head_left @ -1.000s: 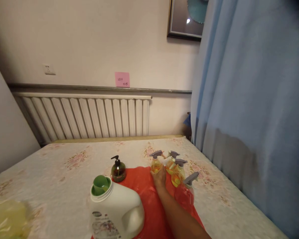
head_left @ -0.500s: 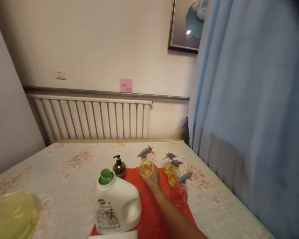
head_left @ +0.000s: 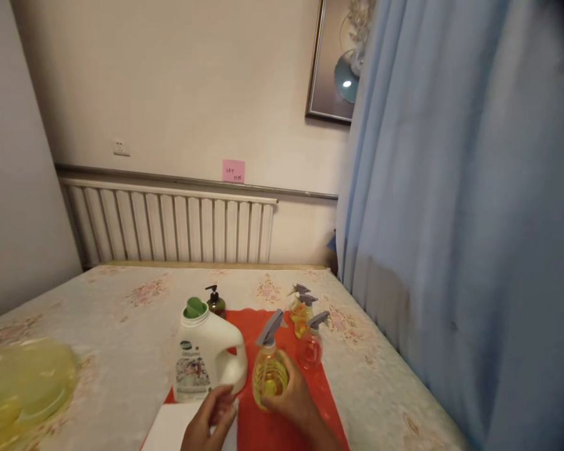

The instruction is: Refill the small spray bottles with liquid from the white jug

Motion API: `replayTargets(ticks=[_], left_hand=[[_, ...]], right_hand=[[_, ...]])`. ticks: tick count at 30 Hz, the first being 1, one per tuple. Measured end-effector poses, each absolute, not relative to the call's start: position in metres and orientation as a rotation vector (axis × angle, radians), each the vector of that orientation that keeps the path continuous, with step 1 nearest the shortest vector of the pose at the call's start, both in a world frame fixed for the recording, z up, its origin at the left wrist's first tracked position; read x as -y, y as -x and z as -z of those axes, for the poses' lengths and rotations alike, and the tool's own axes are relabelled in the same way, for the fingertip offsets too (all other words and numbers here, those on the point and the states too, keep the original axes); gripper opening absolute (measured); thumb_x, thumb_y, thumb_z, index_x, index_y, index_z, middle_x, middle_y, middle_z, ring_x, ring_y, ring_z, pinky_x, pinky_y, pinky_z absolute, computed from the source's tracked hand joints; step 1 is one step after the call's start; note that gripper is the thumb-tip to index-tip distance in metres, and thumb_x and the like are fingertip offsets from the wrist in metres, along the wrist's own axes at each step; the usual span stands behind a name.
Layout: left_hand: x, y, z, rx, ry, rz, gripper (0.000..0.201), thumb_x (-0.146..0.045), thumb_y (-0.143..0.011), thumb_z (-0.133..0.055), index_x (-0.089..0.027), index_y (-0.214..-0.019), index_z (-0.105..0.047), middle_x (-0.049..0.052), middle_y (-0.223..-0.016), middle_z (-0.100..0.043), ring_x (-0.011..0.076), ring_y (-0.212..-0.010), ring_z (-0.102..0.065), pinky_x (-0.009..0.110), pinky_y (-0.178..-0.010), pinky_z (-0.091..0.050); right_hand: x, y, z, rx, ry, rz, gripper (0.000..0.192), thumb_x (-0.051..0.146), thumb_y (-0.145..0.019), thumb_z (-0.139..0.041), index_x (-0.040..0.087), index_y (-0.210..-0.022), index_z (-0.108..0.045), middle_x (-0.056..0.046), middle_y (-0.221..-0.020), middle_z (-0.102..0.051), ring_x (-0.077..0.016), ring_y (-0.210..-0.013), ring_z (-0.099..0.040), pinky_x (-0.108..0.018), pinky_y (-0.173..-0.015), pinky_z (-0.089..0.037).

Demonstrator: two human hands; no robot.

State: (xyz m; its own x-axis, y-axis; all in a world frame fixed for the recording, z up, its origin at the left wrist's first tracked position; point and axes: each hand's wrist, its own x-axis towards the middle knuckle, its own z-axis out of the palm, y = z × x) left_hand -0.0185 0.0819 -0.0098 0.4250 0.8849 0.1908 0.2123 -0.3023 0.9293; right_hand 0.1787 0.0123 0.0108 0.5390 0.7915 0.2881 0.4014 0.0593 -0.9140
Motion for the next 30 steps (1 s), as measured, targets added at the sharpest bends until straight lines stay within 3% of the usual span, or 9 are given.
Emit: replayTargets(ticks=[3, 5, 10, 14, 18, 21, 25, 30], left_hand=[[-0.061, 0.005, -0.031, -0.749, -1.664, -0.911, 0.057, -0.052, -0.079, -0.061, -0.019, -0.126, -0.055, 0.012, -0.132, -0.063, 0.0277, -0.116, -0.062, 0.04, -0.1, -0.05], [-0.046, 0.001, -0.05, -0.642, -1.622, -0.855, 0.059, -0.05, -0.08, -0.063, -0.02, -0.13, -0.054, 0.012, -0.138, -0.058, 0.0281, -0.122, -0.057, 0.041, -0.103, -0.046], [-0.019, 0.001, -0.074, -0.456, -1.558, -0.67, 0.046, -0.044, -0.086, -0.06, -0.024, -0.127, -0.058, 0.004, -0.123, -0.068, 0.0261, -0.117, -0.059, 0.039, -0.102, -0.045], [-0.01, 0.002, -0.081, -0.426, -1.467, -0.629, 0.042, -0.044, -0.08, -0.066, -0.023, -0.117, -0.064, 0.003, -0.111, -0.072, 0.0257, -0.111, -0.061, 0.037, -0.1, -0.045], [-0.006, -0.004, -0.079, -0.431, -1.437, -0.636, 0.032, -0.044, -0.074, -0.072, -0.02, -0.094, -0.065, 0.002, -0.091, -0.071, 0.0223, -0.092, -0.064, 0.031, -0.084, -0.049], [-0.005, -0.013, -0.068, -0.43, -1.385, -0.761, 0.033, -0.04, -0.065, -0.079, -0.02, -0.077, -0.056, -0.003, -0.075, -0.062, 0.0158, -0.076, -0.059, 0.025, -0.071, -0.045], [-0.002, -0.023, -0.056, -0.485, -1.382, -0.901, 0.037, -0.027, -0.057, -0.082, -0.022, -0.073, -0.049, -0.008, -0.069, -0.051, 0.0118, -0.066, -0.049, 0.021, -0.062, -0.039], [0.009, -0.012, -0.064, -0.518, -1.466, -0.842, 0.034, -0.028, -0.062, -0.079, -0.022, -0.087, -0.058, -0.005, -0.076, -0.057, 0.0169, -0.077, -0.053, 0.025, -0.071, -0.043]], right_hand=[[0.022, -0.158, -0.015, 1.117, 1.473, -0.591, 0.075, 0.02, -0.051, -0.075, 0.025, -0.123, -0.057, -0.009, -0.117, -0.07, -0.0322, -0.107, -0.067, -0.044, -0.093, -0.055], [0.039, -0.148, -0.016, 1.19, 1.428, -0.665, 0.073, 0.02, -0.054, -0.075, 0.026, -0.124, -0.057, -0.008, -0.116, -0.07, -0.0308, -0.105, -0.068, -0.042, -0.091, -0.056], [0.063, -0.139, -0.006, 1.262, 1.432, -0.64, 0.085, 0.02, -0.05, -0.079, 0.029, -0.131, -0.055, -0.01, -0.128, -0.064, -0.0355, -0.123, -0.057, -0.051, -0.103, -0.046], [0.073, -0.143, 0.009, 1.281, 1.486, -0.686, 0.095, 0.021, -0.048, -0.082, 0.033, -0.137, -0.051, -0.008, -0.139, -0.057, -0.0363, -0.134, -0.045, -0.055, -0.11, -0.038], [0.078, -0.147, 0.025, 1.236, 1.616, -0.744, 0.098, 0.022, -0.047, -0.082, 0.034, -0.139, -0.049, -0.008, -0.141, -0.054, -0.0371, -0.132, -0.048, -0.054, -0.11, -0.039], [0.081, -0.144, 0.028, 1.171, 1.623, -0.672, 0.091, 0.02, -0.047, -0.081, 0.037, -0.133, -0.055, -0.007, -0.135, -0.06, -0.0378, -0.127, -0.052, -0.053, -0.108, -0.042], [0.087, -0.136, 0.019, 1.162, 1.582, -0.593, 0.088, 0.027, -0.047, -0.083, 0.025, -0.131, -0.058, -0.011, -0.128, -0.065, -0.039, -0.122, -0.057, -0.049, -0.103, -0.047], [0.094, -0.133, 0.004, 1.189, 1.561, -0.552, 0.082, 0.031, -0.05, -0.084, 0.015, -0.128, -0.061, -0.015, -0.126, -0.066, -0.0381, -0.119, -0.059, -0.042, -0.101, -0.048]])
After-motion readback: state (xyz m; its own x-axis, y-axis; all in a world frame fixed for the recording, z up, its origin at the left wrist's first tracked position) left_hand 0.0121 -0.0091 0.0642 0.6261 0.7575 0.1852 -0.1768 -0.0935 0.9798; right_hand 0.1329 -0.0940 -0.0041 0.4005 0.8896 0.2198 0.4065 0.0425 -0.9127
